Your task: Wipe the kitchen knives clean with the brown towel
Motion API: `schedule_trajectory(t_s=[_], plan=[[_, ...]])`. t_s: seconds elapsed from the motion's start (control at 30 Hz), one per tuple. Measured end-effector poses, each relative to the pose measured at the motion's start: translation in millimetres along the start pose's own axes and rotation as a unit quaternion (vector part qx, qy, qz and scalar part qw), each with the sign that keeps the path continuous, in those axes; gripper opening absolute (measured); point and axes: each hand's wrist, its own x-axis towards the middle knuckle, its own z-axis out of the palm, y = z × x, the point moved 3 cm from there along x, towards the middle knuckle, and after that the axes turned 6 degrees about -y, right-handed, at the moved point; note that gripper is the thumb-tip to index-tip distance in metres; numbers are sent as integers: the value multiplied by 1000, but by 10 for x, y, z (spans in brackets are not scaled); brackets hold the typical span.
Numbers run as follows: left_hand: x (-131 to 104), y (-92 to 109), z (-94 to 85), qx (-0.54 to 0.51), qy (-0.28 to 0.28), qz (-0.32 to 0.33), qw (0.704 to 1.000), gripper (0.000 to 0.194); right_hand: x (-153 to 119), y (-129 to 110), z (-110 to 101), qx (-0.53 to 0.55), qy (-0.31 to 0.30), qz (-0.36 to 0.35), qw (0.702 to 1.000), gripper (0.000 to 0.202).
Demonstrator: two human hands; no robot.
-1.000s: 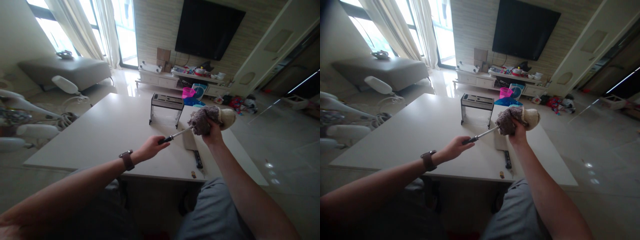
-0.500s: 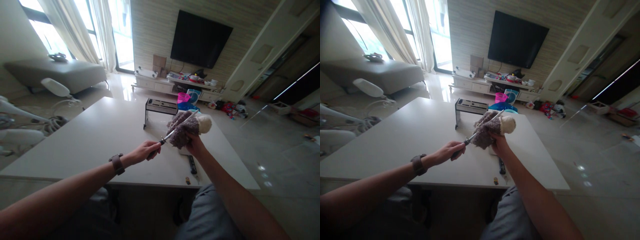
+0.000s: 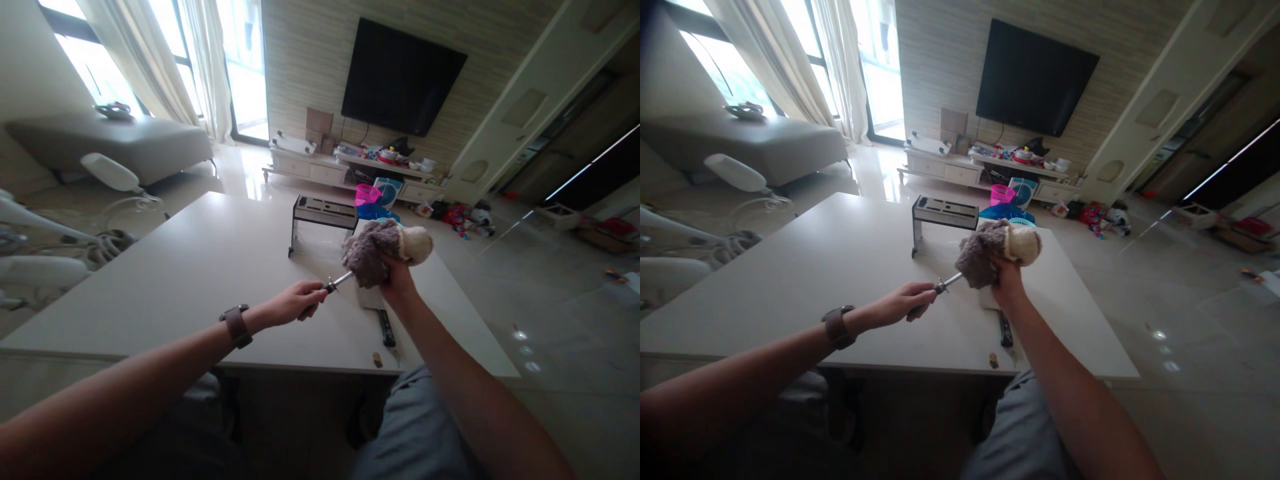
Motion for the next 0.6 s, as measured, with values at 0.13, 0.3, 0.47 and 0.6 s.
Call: schedule_trajectory(t_s=[0.13,0.3,0.47,0.6], plan=[[-40,-7,-72,21,48,-29,998,47,186,-360,-365,17,54,-36,998,18],[-57,-57,-158,-114,102,-38,988,43,197,-486,-553,30,100,-51,993,15],[-39,-54,-227,-229,97,-3,969,42,42,-202,-298,14,15,-7,1000,23],[-31,-67,-134,-207,67,-2,976,46,-176,228,-10,15,11,57,998,35]])
